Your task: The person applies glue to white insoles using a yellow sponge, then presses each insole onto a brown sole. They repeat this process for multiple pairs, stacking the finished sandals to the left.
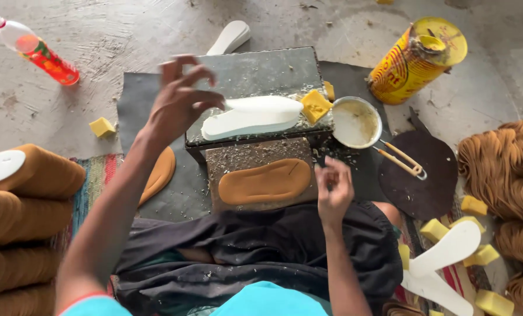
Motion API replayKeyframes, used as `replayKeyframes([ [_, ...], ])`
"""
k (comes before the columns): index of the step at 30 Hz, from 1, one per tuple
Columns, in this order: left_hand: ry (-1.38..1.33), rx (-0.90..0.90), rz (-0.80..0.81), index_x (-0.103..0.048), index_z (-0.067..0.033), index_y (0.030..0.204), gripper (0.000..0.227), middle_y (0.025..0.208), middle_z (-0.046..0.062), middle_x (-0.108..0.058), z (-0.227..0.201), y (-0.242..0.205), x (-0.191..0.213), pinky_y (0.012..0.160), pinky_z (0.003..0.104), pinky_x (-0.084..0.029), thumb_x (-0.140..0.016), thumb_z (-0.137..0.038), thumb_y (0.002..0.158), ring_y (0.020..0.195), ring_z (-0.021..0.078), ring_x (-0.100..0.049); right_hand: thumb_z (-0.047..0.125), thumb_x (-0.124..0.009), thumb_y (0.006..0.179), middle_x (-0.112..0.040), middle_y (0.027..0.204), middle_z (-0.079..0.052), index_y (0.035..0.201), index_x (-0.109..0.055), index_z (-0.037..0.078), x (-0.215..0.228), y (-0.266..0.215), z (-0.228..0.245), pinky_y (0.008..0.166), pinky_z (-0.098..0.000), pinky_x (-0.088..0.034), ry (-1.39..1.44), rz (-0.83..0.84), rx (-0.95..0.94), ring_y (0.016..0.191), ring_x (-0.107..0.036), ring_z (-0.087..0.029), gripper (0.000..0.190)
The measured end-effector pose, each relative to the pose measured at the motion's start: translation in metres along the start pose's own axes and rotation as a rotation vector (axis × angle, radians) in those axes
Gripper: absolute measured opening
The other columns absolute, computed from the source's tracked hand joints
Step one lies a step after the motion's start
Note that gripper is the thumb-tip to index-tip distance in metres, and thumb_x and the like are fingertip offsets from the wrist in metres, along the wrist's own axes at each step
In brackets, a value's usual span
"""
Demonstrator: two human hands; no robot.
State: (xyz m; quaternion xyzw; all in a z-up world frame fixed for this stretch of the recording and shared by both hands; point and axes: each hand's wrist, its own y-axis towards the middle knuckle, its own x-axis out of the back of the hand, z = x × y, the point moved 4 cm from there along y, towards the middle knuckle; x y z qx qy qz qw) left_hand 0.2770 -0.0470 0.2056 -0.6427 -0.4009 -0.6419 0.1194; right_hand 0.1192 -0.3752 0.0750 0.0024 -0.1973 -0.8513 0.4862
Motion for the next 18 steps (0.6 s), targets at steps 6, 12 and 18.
replayKeyframes([
  [6,-0.228,0.241,-0.451,-0.082,-0.0164,0.104,0.012,0.099,-0.002,-0.074,-0.072,-0.075,0.08,0.096,0.037,-0.043,-0.083,-0.017,0.092,0.109,0.0219,-0.059,0.014,-0.073,0.101,-0.063,0.115,0.0,0.141,-0.054,0.001,-0.038,0.061,0.027,0.088,-0.023,-0.052,0.377,0.145,0.056,0.098,-0.062,-0.007,0.046],
  [12,-0.535,0.504,-0.465,-0.077,-0.0048,0.105,0.019,0.1,0.005,-0.073,-0.082,-0.155,0.018,0.086,0.032,-0.054,-0.073,0.004,0.089,0.098,0.0172,-0.065,0.01,-0.07,0.099,-0.067,0.101,-0.003,0.133,-0.066,-0.001,-0.039,0.016,0.011,0.082,-0.0257,-0.056,0.516,0.291,-0.079,0.089,-0.064,-0.01,0.035],
  [18,-0.74,0.755,-0.353,-0.063,-0.0022,0.125,0.04,0.093,0.006,-0.074,-0.099,-0.209,-0.103,0.076,0.026,-0.058,-0.075,0.001,0.087,0.083,0.0111,-0.07,0.001,-0.074,0.09,-0.071,0.094,0.001,0.113,-0.075,-0.002,-0.01,-0.051,-0.038,0.072,-0.0208,-0.052,0.254,0.161,-0.351,0.08,-0.062,-0.005,0.024],
])
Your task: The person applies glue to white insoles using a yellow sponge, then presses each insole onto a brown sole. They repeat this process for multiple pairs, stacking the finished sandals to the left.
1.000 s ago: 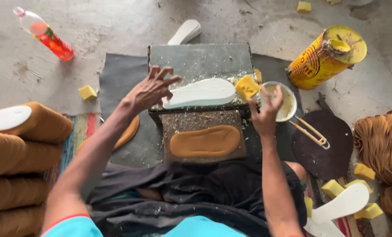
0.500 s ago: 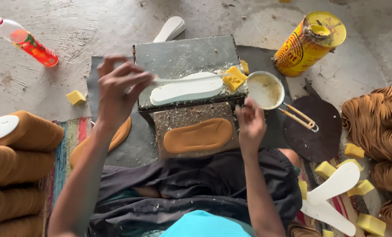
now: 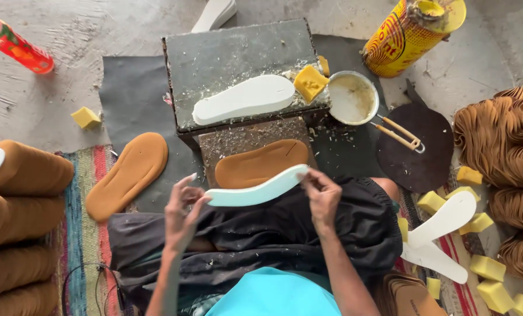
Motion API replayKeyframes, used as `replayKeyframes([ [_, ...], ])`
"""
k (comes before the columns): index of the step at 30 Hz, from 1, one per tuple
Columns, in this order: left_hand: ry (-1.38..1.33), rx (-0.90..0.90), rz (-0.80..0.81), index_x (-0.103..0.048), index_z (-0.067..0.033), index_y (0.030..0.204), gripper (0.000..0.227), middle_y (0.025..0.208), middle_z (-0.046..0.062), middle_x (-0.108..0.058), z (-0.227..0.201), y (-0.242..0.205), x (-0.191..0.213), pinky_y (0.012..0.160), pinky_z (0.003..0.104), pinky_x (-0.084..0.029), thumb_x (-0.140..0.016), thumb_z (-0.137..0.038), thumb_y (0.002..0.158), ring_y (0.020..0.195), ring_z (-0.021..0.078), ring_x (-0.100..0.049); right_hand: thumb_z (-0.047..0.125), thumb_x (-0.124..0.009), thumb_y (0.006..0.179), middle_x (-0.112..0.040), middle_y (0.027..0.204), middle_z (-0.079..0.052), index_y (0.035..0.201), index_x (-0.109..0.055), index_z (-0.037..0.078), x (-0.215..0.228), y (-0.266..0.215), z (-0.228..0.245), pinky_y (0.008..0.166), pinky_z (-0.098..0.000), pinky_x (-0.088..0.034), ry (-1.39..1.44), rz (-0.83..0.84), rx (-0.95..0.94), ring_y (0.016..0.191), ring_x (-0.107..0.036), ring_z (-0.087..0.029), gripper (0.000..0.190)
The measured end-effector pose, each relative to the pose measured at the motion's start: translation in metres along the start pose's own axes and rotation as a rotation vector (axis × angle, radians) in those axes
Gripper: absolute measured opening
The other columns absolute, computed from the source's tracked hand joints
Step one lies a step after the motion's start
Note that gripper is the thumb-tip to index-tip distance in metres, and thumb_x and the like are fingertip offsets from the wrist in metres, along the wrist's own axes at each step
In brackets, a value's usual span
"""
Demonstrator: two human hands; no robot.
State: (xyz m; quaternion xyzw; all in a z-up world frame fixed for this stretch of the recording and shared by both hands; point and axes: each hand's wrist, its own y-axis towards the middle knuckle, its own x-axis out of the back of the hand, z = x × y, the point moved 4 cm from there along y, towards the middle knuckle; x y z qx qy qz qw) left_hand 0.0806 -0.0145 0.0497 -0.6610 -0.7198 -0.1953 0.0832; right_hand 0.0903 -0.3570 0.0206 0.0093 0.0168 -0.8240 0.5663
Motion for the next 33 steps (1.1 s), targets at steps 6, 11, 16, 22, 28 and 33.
replayKeyframes([
  [6,-0.246,0.06,-0.01,-0.041,0.0,0.146,0.06,0.093,0.005,-0.066,-0.005,0.031,-0.035,0.075,0.026,-0.053,-0.076,-0.007,0.097,0.081,0.0101,-0.062,0.007,-0.085,0.086,-0.066,0.082,0.001,0.117,-0.073,-0.001,0.003,0.058,0.038,0.066,-0.0209,-0.049,-0.289,-0.08,0.075,0.072,-0.057,-0.005,0.034],
  [11,-0.314,0.377,-0.043,-0.038,0.0005,0.145,0.066,0.083,0.001,-0.063,0.024,0.046,-0.04,0.058,0.026,-0.045,-0.075,-0.012,0.092,0.066,0.009,-0.055,0.008,-0.085,0.084,-0.07,0.086,0.001,0.117,-0.069,-0.002,0.001,0.087,0.0,0.071,-0.02,-0.053,-0.181,0.103,0.018,0.076,-0.062,-0.004,0.039],
  [16,-0.294,0.281,0.002,-0.039,0.0036,0.143,0.062,0.091,0.001,-0.066,0.043,0.032,-0.052,0.077,0.02,-0.052,-0.076,-0.012,0.096,0.084,0.0052,-0.063,0.01,-0.087,0.082,-0.07,0.087,0.0,0.12,-0.066,-0.004,0.006,0.083,0.002,0.07,-0.0192,-0.051,-0.043,0.046,0.03,0.075,-0.063,-0.005,0.045],
  [22,-0.379,0.232,-0.006,-0.038,0.0048,0.142,0.064,0.091,0.0,-0.066,0.039,0.044,-0.054,0.076,0.021,-0.053,-0.075,-0.016,0.094,0.086,0.0065,-0.064,0.011,-0.09,0.077,-0.071,0.08,-0.003,0.119,-0.065,-0.002,0.006,0.093,0.011,0.062,-0.0213,-0.049,-0.367,0.046,-0.048,0.068,-0.061,-0.006,0.05],
  [28,0.033,0.228,0.082,-0.048,0.0015,0.12,0.047,0.074,0.01,-0.058,0.173,0.018,-0.094,0.062,0.03,-0.047,-0.084,-0.022,0.099,0.067,0.0156,-0.053,0.01,-0.091,0.078,-0.071,0.083,-0.008,0.101,-0.065,0.003,0.01,0.098,-0.114,0.067,-0.0306,-0.055,-0.55,0.156,0.062,0.075,-0.067,-0.015,0.036],
  [33,-0.094,0.153,0.042,-0.047,-0.0006,0.119,0.048,0.081,0.007,-0.07,0.203,0.024,-0.106,0.066,0.027,-0.053,-0.083,-0.02,0.095,0.07,0.0095,-0.062,0.011,-0.089,0.081,-0.066,0.094,-0.011,0.096,-0.062,0.005,0.0,0.084,-0.1,0.073,-0.042,-0.055,-0.712,0.115,0.23,0.087,-0.067,-0.026,0.031],
])
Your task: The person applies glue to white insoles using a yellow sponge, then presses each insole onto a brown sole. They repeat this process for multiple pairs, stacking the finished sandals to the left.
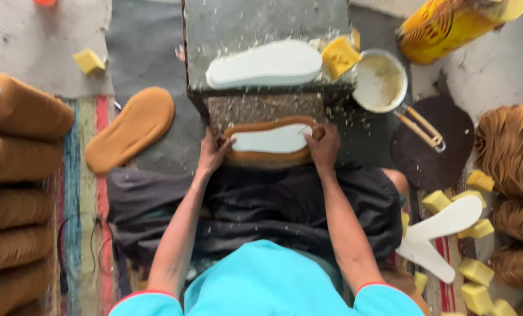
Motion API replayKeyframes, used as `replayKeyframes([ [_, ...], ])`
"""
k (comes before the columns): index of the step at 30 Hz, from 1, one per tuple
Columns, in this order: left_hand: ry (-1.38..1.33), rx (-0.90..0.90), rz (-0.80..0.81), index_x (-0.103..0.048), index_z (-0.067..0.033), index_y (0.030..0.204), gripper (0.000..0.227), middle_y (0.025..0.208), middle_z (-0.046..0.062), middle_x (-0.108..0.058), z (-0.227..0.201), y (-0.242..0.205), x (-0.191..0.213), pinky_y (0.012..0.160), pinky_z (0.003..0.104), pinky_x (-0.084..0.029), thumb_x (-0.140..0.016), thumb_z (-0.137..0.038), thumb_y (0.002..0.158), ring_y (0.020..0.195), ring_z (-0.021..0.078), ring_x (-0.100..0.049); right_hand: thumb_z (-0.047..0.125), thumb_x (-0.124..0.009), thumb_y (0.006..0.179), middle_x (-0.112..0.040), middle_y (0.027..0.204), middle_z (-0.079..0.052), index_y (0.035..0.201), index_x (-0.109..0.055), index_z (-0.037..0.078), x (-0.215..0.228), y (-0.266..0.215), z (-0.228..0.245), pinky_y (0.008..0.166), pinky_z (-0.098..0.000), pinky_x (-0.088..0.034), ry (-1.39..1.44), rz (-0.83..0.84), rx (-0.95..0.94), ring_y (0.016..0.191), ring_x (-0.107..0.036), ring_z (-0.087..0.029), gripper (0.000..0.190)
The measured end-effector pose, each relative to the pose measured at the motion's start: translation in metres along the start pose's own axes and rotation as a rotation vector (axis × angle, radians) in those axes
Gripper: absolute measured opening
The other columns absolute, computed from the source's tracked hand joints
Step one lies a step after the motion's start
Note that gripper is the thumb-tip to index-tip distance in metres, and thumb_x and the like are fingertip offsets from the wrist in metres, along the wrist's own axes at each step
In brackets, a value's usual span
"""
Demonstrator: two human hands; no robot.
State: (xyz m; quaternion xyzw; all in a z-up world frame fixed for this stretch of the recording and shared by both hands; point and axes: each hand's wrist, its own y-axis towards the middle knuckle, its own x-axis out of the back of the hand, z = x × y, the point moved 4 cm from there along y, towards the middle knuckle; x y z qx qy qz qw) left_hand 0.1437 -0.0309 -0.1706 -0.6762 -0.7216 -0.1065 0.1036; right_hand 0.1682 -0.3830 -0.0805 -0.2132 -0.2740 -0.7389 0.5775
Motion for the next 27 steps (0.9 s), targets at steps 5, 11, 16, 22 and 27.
replayKeyframes([
  [5,0.018,0.038,-0.018,-0.043,0.0011,0.125,0.055,0.076,0.007,-0.072,-0.046,0.003,0.005,0.061,0.027,-0.053,-0.082,-0.019,0.091,0.064,0.0098,-0.064,-0.003,-0.069,0.086,-0.066,0.099,-0.009,0.09,-0.067,0.011,-0.02,-0.017,0.011,0.09,-0.0494,-0.052,-0.33,0.077,0.268,0.101,-0.063,-0.034,0.014],
  [11,0.046,0.05,-0.029,-0.045,0.0033,0.127,0.059,0.081,0.011,-0.076,-0.045,-0.005,0.01,0.065,0.027,-0.058,-0.084,-0.015,0.087,0.07,0.0126,-0.072,-0.001,-0.056,0.079,-0.055,0.133,-0.032,0.142,-0.054,0.01,-0.02,-0.043,0.048,0.097,-0.0489,-0.05,-0.462,0.323,0.435,0.126,-0.053,-0.052,0.064],
  [16,-0.041,0.069,-0.026,-0.044,0.0043,0.124,0.056,0.083,0.011,-0.076,-0.048,-0.003,0.008,0.064,0.026,-0.059,-0.083,-0.015,0.089,0.069,0.0118,-0.072,0.006,-0.055,0.084,-0.035,0.149,-0.047,0.164,-0.024,0.036,-0.033,-0.049,0.038,0.113,-0.0577,-0.034,-0.69,0.492,0.396,0.139,-0.035,-0.062,0.091],
  [22,-0.011,0.085,-0.052,-0.044,0.003,0.124,0.054,0.08,0.011,-0.076,-0.053,-0.002,0.007,0.061,0.026,-0.057,-0.083,-0.014,0.089,0.066,0.012,-0.071,0.009,-0.058,0.077,-0.023,0.15,-0.051,0.162,-0.02,0.041,-0.035,-0.051,0.048,0.115,-0.0628,-0.024,-0.715,0.593,0.33,0.14,-0.024,-0.068,0.098],
  [27,-0.038,0.08,-0.051,-0.044,0.0023,0.123,0.054,0.078,0.01,-0.075,-0.057,-0.004,0.006,0.06,0.025,-0.056,-0.083,-0.013,0.09,0.064,0.0109,-0.07,0.013,-0.06,0.077,-0.017,0.151,-0.052,0.161,-0.019,0.043,-0.042,-0.055,0.044,0.116,-0.0652,-0.023,-0.718,0.611,0.296,0.141,-0.018,-0.07,0.099],
])
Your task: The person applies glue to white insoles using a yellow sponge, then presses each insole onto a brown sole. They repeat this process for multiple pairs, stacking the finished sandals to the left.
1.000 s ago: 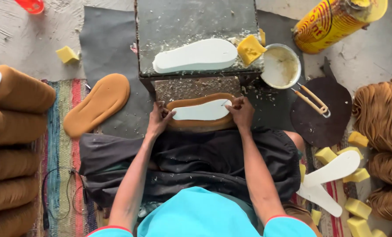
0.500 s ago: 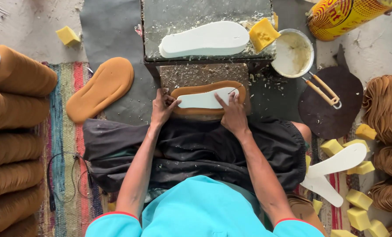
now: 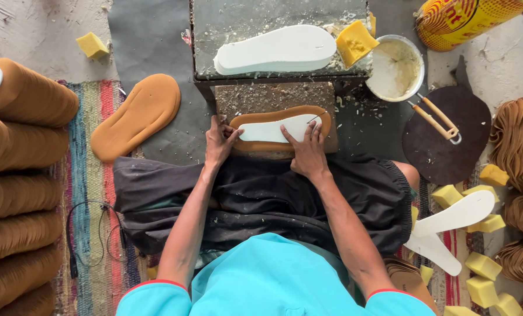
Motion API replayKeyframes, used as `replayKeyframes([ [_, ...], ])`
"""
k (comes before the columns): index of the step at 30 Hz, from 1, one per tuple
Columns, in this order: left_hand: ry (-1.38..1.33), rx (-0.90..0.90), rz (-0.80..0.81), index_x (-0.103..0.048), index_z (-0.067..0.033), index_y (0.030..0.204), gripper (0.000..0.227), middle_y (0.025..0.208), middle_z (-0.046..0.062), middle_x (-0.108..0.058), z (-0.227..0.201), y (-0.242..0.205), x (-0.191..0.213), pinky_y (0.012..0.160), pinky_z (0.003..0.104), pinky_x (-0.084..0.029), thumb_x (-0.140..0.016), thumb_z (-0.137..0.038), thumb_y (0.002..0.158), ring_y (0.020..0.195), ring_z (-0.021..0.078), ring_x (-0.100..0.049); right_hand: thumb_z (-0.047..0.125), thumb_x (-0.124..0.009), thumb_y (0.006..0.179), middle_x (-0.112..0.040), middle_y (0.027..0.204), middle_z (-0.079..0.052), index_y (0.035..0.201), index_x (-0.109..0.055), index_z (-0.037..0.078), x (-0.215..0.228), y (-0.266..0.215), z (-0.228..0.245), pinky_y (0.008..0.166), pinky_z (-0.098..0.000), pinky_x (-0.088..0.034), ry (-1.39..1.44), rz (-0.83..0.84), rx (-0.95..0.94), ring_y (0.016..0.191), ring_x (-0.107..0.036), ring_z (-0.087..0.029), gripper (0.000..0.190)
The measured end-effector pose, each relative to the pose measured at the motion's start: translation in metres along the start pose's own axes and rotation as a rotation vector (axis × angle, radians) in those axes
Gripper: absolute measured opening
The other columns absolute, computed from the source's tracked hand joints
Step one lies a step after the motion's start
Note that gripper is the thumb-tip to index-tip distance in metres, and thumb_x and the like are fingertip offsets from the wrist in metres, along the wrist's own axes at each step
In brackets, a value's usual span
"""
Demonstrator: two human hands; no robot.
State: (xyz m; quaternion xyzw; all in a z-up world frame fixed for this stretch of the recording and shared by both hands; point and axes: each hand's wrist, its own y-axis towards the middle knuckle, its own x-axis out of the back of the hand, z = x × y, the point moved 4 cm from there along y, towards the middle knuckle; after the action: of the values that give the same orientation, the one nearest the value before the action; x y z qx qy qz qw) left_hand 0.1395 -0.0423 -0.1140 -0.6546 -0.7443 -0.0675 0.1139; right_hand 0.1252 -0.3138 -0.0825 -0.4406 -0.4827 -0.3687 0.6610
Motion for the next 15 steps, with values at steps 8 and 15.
replayKeyframes([
  [8,1.005,-0.735,-0.073,-0.045,0.0016,0.124,0.051,0.106,0.016,-0.07,-0.041,-0.008,-0.021,0.099,0.039,-0.05,-0.067,-0.023,0.086,0.109,0.0312,-0.068,0.014,-0.063,0.078,-0.012,0.153,-0.051,0.162,-0.019,0.044,-0.001,0.0,0.005,0.114,-0.068,-0.024,0.051,0.045,-0.057,0.144,-0.011,-0.07,0.099],
  [15,0.84,-0.566,0.152,-0.063,-0.0038,0.125,0.044,0.093,0.012,-0.067,-0.099,-0.019,0.051,0.091,0.044,-0.047,-0.065,-0.003,0.081,0.096,0.0321,-0.063,0.014,-0.074,0.082,-0.049,0.14,-0.037,0.14,-0.056,0.026,0.015,-0.015,-0.041,0.105,-0.0571,-0.038,0.497,-0.054,-0.024,0.131,-0.04,-0.055,0.062],
])
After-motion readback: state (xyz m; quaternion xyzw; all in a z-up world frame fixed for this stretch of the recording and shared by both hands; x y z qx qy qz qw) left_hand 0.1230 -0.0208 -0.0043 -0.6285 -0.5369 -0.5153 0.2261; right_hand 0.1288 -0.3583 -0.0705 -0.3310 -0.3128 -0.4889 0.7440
